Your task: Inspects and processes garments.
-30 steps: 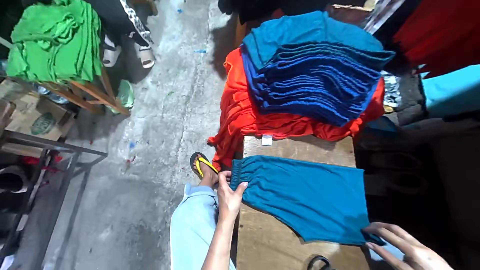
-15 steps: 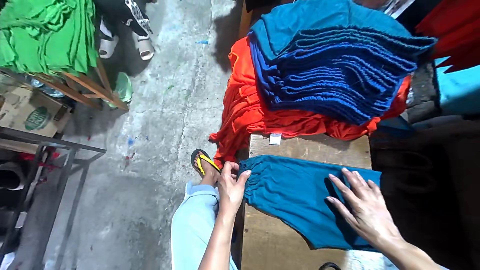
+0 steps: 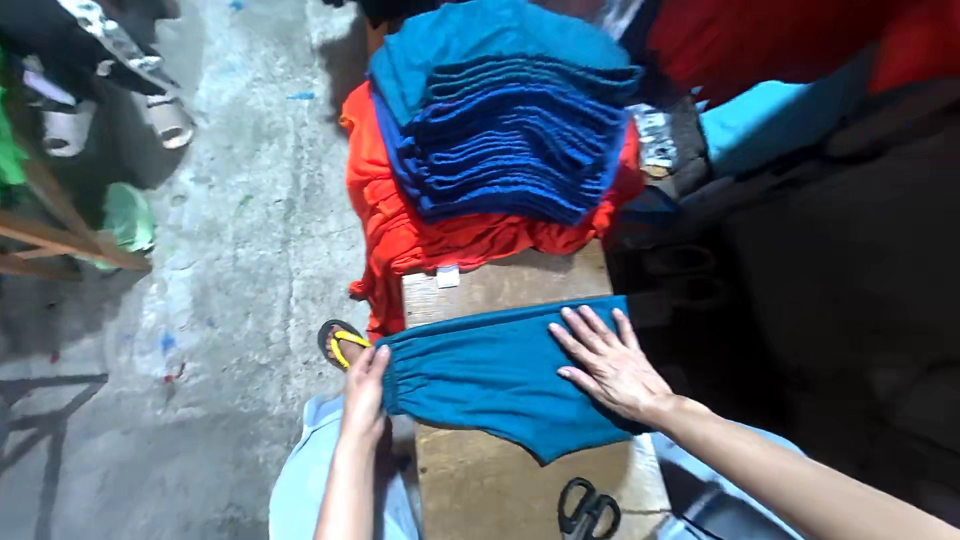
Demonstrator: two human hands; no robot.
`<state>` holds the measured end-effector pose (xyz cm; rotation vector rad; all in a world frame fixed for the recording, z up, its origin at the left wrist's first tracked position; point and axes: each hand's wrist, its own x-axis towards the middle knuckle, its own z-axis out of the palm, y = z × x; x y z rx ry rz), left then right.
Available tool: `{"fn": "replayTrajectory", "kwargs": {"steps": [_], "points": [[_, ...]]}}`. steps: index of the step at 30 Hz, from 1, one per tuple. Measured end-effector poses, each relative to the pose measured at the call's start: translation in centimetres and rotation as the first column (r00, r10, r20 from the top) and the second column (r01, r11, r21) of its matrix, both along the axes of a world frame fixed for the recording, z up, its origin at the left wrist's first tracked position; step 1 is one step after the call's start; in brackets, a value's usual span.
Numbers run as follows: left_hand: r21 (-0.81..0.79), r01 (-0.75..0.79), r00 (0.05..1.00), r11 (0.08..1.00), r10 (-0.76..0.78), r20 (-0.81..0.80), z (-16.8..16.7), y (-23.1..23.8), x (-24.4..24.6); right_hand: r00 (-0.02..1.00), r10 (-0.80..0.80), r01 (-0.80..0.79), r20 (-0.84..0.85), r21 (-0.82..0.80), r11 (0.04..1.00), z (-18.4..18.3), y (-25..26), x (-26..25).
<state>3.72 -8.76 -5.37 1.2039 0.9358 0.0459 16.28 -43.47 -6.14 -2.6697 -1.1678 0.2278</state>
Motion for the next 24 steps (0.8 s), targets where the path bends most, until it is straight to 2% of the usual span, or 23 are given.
{"fn": "replayTrajectory", "kwargs": {"steps": [3, 4, 6, 7, 9, 11, 13, 16, 20, 22, 24], "points": [[0.013, -0.019, 1.000, 1.000, 0.019, -0.011, -1.0, 0.4, 0.0, 0.997, -0.040, 0.036, -0.070, -0.044, 0.998, 0.2, 1.3, -0.6], [0.068, -0.010, 0.999, 0.998, 0.013, -0.036, -1.3, 0.7, 0.0, 0.996, -0.048, 0.044, -0.079, -0.047, 0.998, 0.1, 1.9, -0.9], [0.328, 0.072, 0.991, 0.942, -0.030, -0.132, -1.7, 1.3, -0.3, 0.993, -0.052, 0.048, -0.103, -0.032, 0.998, 0.1, 3.4, -1.4], [0.488, 0.141, 0.983, 0.861, -0.065, -0.169, -1.7, 1.4, -0.5, 0.992, -0.052, 0.052, -0.112, -0.007, 0.999, 0.2, 4.0, -1.6], [0.739, 0.275, 0.961, 0.615, -0.156, -0.228, -0.4, 0.8, -0.5, 0.995, -0.065, 0.071, -0.079, 0.067, 0.995, 0.5, 4.7, -2.3], [0.868, 0.330, 0.929, 0.372, -0.290, -0.229, 1.6, -1.6, 0.6, 0.993, -0.122, 0.119, 0.006, 0.186, 0.975, 0.7, 4.9, -4.0], [0.912, 0.361, 0.845, 0.194, -0.482, -0.231, 2.6, -5.5, 1.9, 0.984, -0.178, 0.169, 0.019, 0.235, 0.957, 1.2, 4.5, -6.3], [0.926, 0.377, 0.662, -0.023, -0.693, -0.287, 1.8, -11.3, 4.2, 0.964, -0.264, 0.259, 0.003, 0.184, 0.948, 1.3, 2.4, -9.7], [0.890, 0.383, 0.527, -0.247, -0.733, -0.430, -1.0, -14.6, 6.5, 0.913, -0.406, 0.403, 0.040, 0.076, 0.912, 0.0, -1.9, -11.9], [0.853, 0.414, 0.491, -0.319, -0.710, -0.504, -1.5, -14.8, 7.0, 0.847, -0.526, 0.531, -0.078, 0.071, 0.844, 0.5, -3.2, -11.6], [0.836, 0.425, 0.478, -0.347, -0.698, -0.533, -1.4, -14.7, 7.2, 0.726, -0.651, 0.683, -0.222, 0.125, 0.719, 1.1, -4.3, -11.0]]}}
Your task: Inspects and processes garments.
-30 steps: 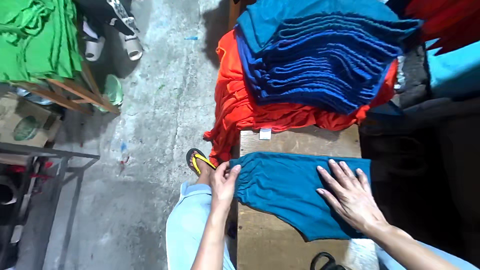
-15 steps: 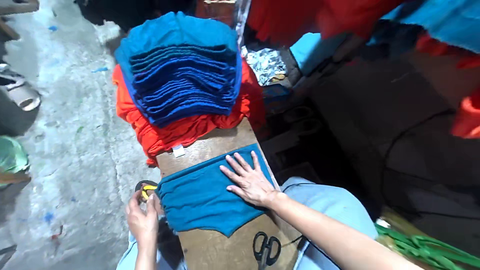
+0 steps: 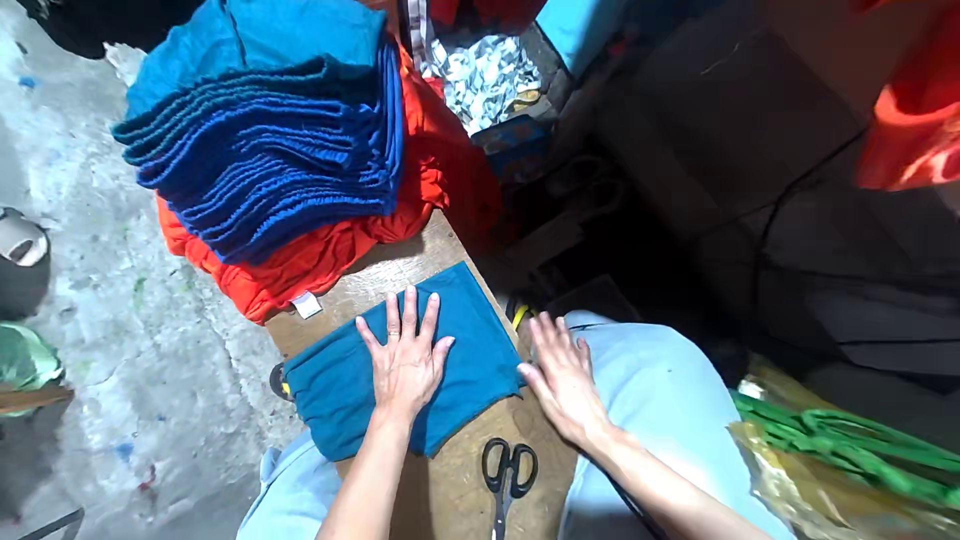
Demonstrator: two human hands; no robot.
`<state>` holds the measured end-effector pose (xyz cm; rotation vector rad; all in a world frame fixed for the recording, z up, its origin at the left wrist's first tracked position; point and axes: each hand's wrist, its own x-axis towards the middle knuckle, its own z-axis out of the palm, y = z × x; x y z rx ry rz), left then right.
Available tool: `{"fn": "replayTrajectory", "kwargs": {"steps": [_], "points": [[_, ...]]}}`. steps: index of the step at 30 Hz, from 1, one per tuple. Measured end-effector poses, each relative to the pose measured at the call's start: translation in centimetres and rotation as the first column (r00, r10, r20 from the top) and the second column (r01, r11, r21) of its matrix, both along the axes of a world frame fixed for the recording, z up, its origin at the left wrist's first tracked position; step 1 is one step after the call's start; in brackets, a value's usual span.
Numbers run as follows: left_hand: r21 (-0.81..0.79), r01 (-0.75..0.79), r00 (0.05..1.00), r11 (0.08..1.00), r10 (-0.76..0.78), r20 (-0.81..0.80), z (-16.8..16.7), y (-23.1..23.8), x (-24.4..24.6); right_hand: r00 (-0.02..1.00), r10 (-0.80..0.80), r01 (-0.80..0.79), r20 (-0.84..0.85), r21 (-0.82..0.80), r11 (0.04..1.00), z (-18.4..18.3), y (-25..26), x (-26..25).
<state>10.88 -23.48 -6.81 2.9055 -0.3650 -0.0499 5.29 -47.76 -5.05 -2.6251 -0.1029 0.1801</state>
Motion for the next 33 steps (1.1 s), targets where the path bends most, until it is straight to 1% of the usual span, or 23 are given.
{"fn": "replayTrajectory", "kwargs": {"steps": [2, 4, 7, 11, 14, 16, 18, 21, 22, 24, 26, 28, 29, 31, 33], "points": [[0.002, 0.002, 1.000, 1.000, -0.002, -0.007, 0.1, 0.1, 0.0, 0.991, -0.133, 0.131, 0.015, 0.089, 0.987, 1.0, -0.7, 0.7], [-0.004, -0.002, 1.000, 1.000, 0.002, -0.018, 0.3, 0.1, -0.1, 0.982, -0.170, 0.159, 0.082, 0.134, 0.978, 1.8, -0.8, 1.0], [-0.045, -0.012, 1.000, 0.999, 0.010, -0.023, 1.2, -0.2, -0.5, 0.988, -0.123, 0.109, 0.091, 0.141, 0.984, 1.8, -0.3, 0.4], [-0.057, 0.017, 1.000, 0.998, -0.016, 0.023, 2.0, -0.9, -2.1, 0.995, 0.003, -0.009, 0.102, 0.058, 0.998, 1.3, 0.8, -0.6], [-0.014, 0.027, 1.000, 1.000, -0.027, 0.002, 0.8, -0.5, -2.7, 0.990, 0.051, -0.056, 0.134, 0.034, 0.998, 1.3, 1.3, -0.6], [0.014, 0.024, 1.000, 1.000, -0.024, -0.011, 0.1, -0.3, -2.7, 0.992, 0.015, -0.026, 0.122, 0.090, 0.996, 1.7, 1.5, -0.5], [0.017, 0.019, 1.000, 1.000, -0.018, -0.017, 0.1, -0.4, -2.7, 0.999, -0.049, 0.044, 0.019, 0.207, 0.977, 2.3, 1.8, -0.6], [0.013, 0.017, 0.999, 1.000, -0.017, -0.035, 0.3, -0.4, -2.5, 0.971, -0.117, 0.191, -0.207, 0.390, 0.901, 3.1, 2.3, -0.5], [-0.005, 0.019, 0.999, 1.000, -0.019, -0.039, 0.5, -0.3, -2.5, 0.954, -0.129, 0.239, -0.272, 0.423, 0.874, 3.5, 2.4, -0.2], [-0.089, 0.016, 1.000, 0.996, -0.018, -0.022, 1.5, -0.1, -3.2, 0.935, -0.132, 0.273, -0.329, 0.431, 0.860, 3.8, 2.3, 0.2], [-0.228, -0.008, 1.000, 0.974, 0.012, 0.017, 3.7, -0.4, -5.8, 0.929, -0.124, 0.274, -0.348, 0.423, 0.864, 3.7, 1.8, 0.5], [-0.318, -0.036, 0.999, 0.947, 0.038, -0.001, 5.9, -1.5, -10.7, 0.918, -0.124, 0.290, -0.376, 0.425, 0.858, 3.5, 1.2, 0.5], [-0.340, -0.030, 0.999, 0.940, 0.025, -0.021, 6.5, -2.4, -13.4, 0.914, -0.113, 0.289, -0.391, 0.427, 0.857, 3.7, 1.1, 0.6], [-0.352, 0.002, 0.998, 0.936, -0.024, -0.059, 6.4, -4.1, -17.8, 0.921, -0.046, 0.230, -0.386, 0.446, 0.865, 3.8, 1.0, 0.8], [-0.312, 0.013, 0.989, 0.950, -0.058, -0.136, 6.2, -5.6, -19.8, 0.936, 0.028, 0.143, -0.351, 0.450, 0.882, 3.6, 1.0, 0.9]]}}
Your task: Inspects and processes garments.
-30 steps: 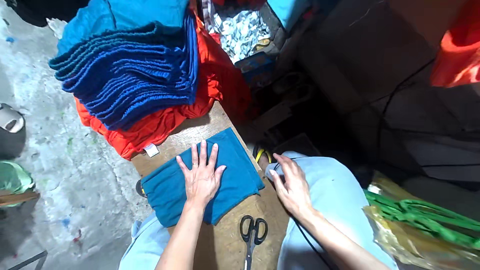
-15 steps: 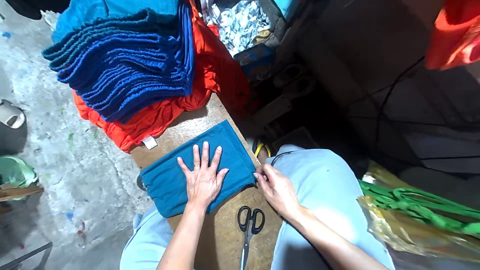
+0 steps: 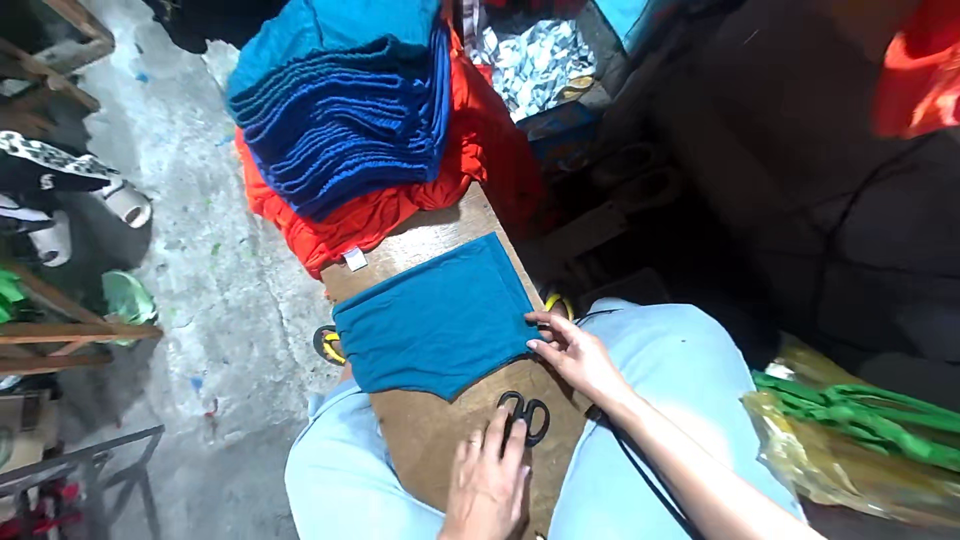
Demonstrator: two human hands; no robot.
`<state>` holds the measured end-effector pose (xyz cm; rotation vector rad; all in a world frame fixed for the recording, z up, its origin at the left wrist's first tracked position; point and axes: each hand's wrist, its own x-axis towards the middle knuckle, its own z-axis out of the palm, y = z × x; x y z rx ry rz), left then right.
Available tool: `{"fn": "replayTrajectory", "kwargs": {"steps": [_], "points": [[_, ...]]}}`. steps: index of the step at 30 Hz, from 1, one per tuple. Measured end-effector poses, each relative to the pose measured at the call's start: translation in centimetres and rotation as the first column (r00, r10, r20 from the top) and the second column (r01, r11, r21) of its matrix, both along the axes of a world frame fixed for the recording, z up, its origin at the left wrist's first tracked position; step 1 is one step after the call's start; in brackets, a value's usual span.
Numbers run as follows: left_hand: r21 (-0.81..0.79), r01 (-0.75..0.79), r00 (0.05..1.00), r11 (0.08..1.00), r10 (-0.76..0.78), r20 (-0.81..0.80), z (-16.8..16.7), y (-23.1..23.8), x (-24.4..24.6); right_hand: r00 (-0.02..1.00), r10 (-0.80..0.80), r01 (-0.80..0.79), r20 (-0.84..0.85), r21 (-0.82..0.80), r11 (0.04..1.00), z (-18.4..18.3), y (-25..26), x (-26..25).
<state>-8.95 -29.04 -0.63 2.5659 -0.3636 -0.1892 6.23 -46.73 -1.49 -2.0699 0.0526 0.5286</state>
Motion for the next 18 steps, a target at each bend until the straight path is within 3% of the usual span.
{"fn": "replayTrajectory", "kwargs": {"steps": [7, 10, 11, 14, 18], "points": [[0.167, 0.142, 0.967, 0.976, -0.101, -0.234, 1.5, 0.0, 2.1, 0.997, -0.047, 0.050, -0.062, 0.046, 0.998, -0.4, -0.5, 0.0], [0.200, 0.182, 0.983, 0.963, -0.183, -0.014, 1.3, 0.7, 2.1, 0.997, -0.059, 0.064, -0.058, 0.087, 0.994, -0.9, -0.6, 0.0], [0.187, 0.253, 0.967, 0.949, -0.255, -0.012, 1.5, 0.8, 2.4, 0.997, -0.059, 0.064, -0.055, 0.088, 0.994, -1.0, -0.6, 0.0], [0.108, 0.512, 0.841, 0.852, -0.471, -0.267, 2.0, 0.9, 4.2, 0.996, -0.061, 0.066, -0.061, 0.090, 0.994, -0.7, -0.3, -0.1], [0.127, 0.522, 0.848, 0.844, -0.496, -0.187, 1.2, 2.5, 5.2, 0.984, -0.093, 0.118, -0.154, 0.161, 0.980, -0.3, -1.0, 0.1]]}}
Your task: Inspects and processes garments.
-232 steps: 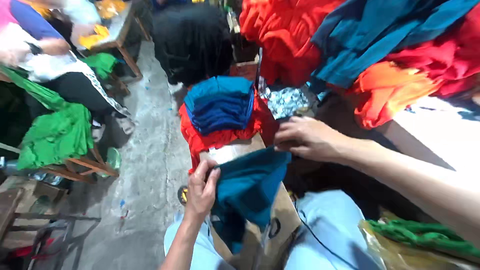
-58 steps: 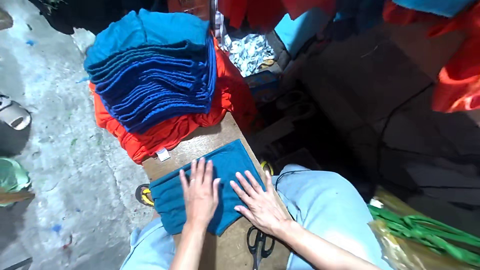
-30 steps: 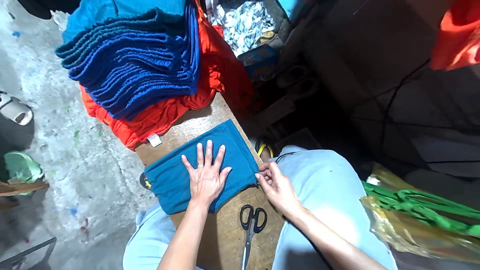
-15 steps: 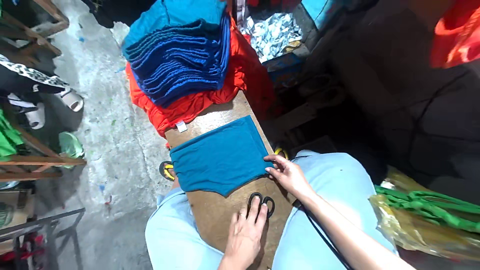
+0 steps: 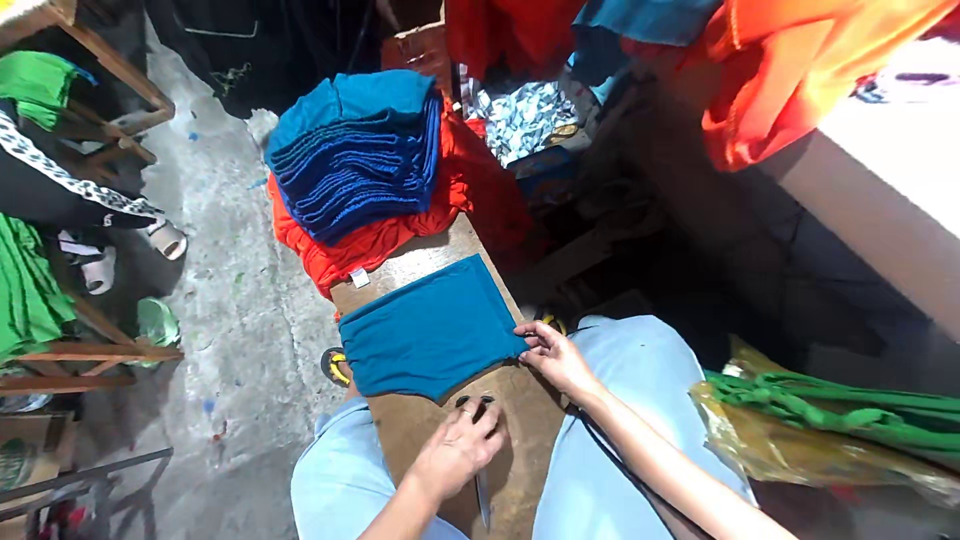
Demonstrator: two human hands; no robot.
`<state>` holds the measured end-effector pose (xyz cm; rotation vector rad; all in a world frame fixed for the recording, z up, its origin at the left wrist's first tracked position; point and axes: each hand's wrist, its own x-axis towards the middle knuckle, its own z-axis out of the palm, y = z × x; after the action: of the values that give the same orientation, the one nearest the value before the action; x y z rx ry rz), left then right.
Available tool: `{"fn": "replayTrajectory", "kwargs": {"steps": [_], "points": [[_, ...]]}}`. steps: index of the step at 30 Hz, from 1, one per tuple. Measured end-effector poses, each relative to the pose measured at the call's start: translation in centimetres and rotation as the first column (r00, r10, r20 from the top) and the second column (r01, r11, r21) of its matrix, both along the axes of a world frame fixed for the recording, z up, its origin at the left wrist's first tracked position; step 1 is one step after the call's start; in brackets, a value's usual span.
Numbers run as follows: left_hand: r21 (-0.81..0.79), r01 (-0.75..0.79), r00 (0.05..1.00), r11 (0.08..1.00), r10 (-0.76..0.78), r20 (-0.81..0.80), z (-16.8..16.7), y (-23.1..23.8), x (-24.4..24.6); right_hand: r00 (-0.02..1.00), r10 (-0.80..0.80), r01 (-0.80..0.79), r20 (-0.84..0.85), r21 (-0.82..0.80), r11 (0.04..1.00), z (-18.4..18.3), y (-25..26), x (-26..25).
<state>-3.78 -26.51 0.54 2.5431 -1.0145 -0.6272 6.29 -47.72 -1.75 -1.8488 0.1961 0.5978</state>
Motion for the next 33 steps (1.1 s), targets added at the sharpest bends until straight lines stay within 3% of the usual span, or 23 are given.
{"fn": "replayTrajectory", "kwargs": {"steps": [5, 7, 12, 22, 29, 31, 33], "points": [[0.096, 0.086, 0.930, 0.992, -0.115, 0.349, -0.9, 2.1, -0.1, 0.998, -0.030, 0.035, 0.047, -0.122, 0.992, 0.2, 0.5, 0.0], [0.116, 0.119, 0.896, 0.986, -0.157, 0.415, -1.2, 2.6, -0.4, 0.999, 0.009, 0.000, 0.048, -0.194, 0.981, 0.4, 0.9, 0.2], [0.119, 0.164, 0.866, 0.979, -0.201, 0.459, -1.7, 4.0, -1.9, 0.999, 0.021, -0.016, 0.036, -0.126, 0.992, 0.3, 0.6, 0.0], [0.145, 0.023, 0.867, 0.989, -0.092, 0.490, -1.1, 5.2, -4.5, 1.000, 0.014, -0.018, -0.025, -0.147, 0.989, 0.3, 0.6, 0.4], [0.133, -0.162, 0.929, 0.978, 0.106, 0.354, -1.1, 4.7, -6.7, 0.996, -0.019, 0.008, -0.082, -0.131, 0.991, 0.4, 0.7, 0.6], [0.189, -0.297, 0.955, 0.936, 0.297, 0.027, 1.4, 4.1, -5.8, 0.996, -0.014, 0.004, -0.084, -0.121, 0.993, 0.5, 0.7, 0.7], [0.256, -0.402, 0.783, 0.879, 0.475, -0.401, 4.1, 3.8, -4.4, 0.993, -0.034, 0.025, -0.110, -0.080, 0.996, 0.5, 0.5, 0.7]]}}
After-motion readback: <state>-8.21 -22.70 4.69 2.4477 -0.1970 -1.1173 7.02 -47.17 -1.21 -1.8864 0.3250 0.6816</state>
